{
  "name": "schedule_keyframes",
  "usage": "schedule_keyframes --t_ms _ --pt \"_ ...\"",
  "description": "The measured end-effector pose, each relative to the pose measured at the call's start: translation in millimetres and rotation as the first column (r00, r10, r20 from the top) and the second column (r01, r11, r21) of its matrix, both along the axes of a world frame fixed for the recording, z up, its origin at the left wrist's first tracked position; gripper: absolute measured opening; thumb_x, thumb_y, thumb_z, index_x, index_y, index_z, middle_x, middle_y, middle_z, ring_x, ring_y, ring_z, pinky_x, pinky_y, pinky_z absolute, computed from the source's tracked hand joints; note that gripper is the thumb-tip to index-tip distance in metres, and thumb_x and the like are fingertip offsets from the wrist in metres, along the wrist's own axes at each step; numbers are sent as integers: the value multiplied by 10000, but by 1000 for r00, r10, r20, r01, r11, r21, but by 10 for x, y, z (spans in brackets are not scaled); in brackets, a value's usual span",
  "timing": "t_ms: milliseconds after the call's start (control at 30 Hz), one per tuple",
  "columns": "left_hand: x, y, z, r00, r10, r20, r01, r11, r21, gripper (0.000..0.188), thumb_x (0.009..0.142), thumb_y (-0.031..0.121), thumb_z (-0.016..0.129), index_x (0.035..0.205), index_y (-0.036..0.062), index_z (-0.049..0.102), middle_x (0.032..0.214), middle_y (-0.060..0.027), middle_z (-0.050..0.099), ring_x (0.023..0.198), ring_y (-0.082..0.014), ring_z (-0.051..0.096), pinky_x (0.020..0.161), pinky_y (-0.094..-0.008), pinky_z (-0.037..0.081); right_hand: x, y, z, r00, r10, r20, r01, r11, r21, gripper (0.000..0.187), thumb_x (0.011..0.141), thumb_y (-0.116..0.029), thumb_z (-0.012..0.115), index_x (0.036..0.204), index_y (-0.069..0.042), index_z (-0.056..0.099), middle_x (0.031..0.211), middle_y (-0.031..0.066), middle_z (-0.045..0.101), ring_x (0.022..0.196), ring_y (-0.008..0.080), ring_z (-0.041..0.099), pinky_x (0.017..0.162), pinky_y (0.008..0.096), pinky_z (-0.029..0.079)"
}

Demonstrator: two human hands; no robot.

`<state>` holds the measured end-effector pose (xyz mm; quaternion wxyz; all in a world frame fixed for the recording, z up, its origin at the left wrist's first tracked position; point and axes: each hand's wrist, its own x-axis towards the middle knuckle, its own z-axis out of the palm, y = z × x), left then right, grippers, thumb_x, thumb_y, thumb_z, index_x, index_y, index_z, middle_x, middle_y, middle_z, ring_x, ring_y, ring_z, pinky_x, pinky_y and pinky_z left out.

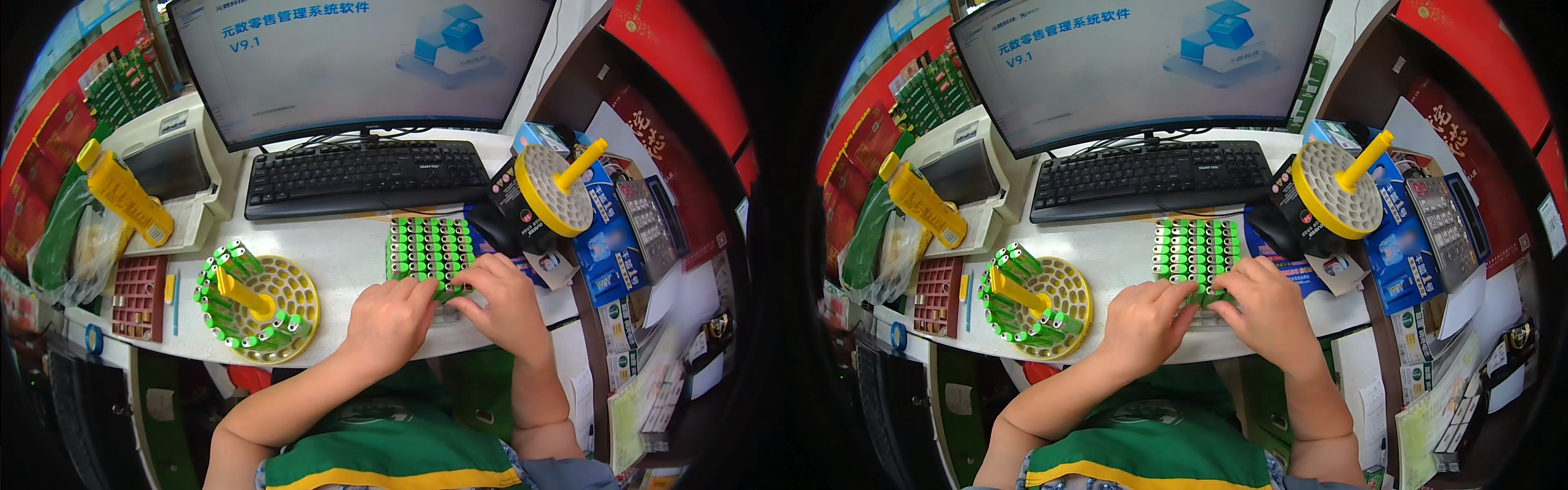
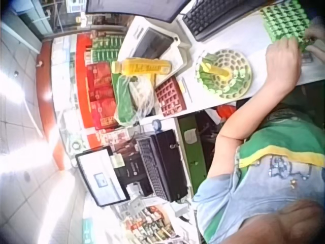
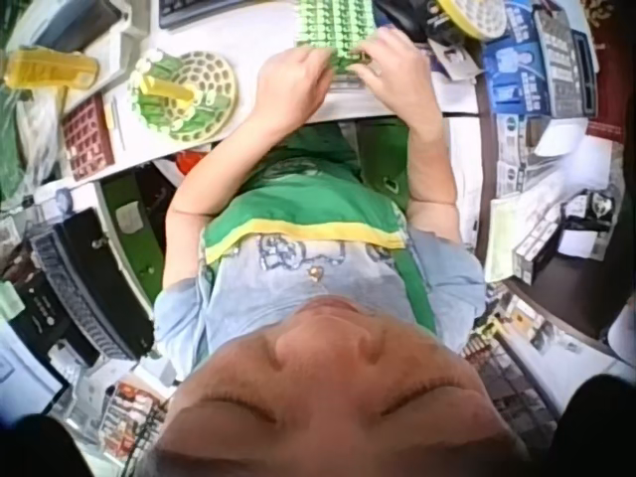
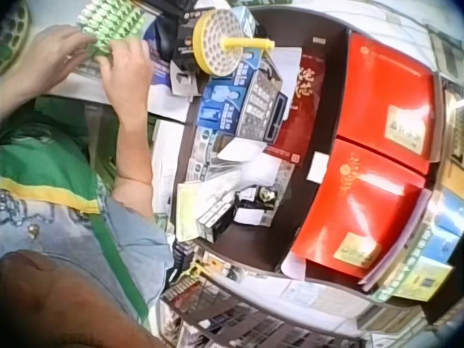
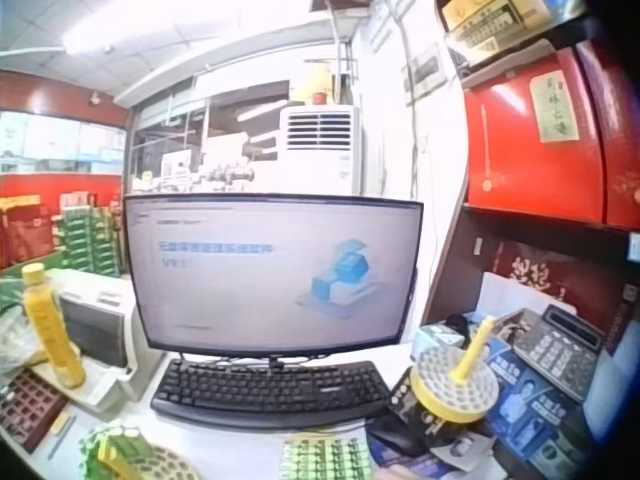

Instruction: The person opens a box of green cylindrical batteries and places them one by one into a yellow circular plastic holder with multiple slots. The person continues filling the holder until it is full, then sets it aside and begins filling a second identical holder.

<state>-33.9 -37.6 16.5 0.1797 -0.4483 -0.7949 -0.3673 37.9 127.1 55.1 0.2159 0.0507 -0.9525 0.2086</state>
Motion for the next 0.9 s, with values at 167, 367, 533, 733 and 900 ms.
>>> schedule_keyframes --t_ms 167,367,533,733,900 --pt "-33 12 -24 999 7 37 -7 1000 3 239 708 77 708 933 84 626 730 -57 619 650 -248 621 565 -362 485 -81 -54 28 998 55 -25 -54 997 56 237 660 -129 768 842 -61 633 822 63 555 805 256 554 666 363 470" --pt "-63 -3 2 978 -8 207 12 1000 -18 230 716 45 681 935 79 619 732 -62 621 639 -236 624 566 -360 494 -181 -72 -12 994 105 -10 -105 994 27 227 624 -99 777 798 -37 645 801 82 580 780 272 564 649 351 455" --pt "-55 -47 84 967 -16 253 -2 997 74 216 731 68 712 930 70 627 715 -58 608 579 -195 598 524 -318 480 -180 -50 115 988 148 -38 -150 985 -84 178 685 -91 739 812 -44 624 807 86 594 791 265 582 668 358 475" --pt "76 -340 208 979 -32 201 -13 976 219 212 718 83 751 906 77 653 609 -28 569 480 -150 544 450 -280 420 -169 -248 321 953 300 -49 -302 913 -273 188 674 -37 744 828 -26 637 750 105 638 689 266 619 633 342 487" --pt "321 -895 90 978 115 175 -142 979 149 193 707 94 759 878 102 670 557 9 568 462 -147 546 445 -276 379 -213 -623 104 858 510 -59 -502 809 -305 194 697 -44 733 865 -20 639 788 105 650 715 275 628 639 342 501"
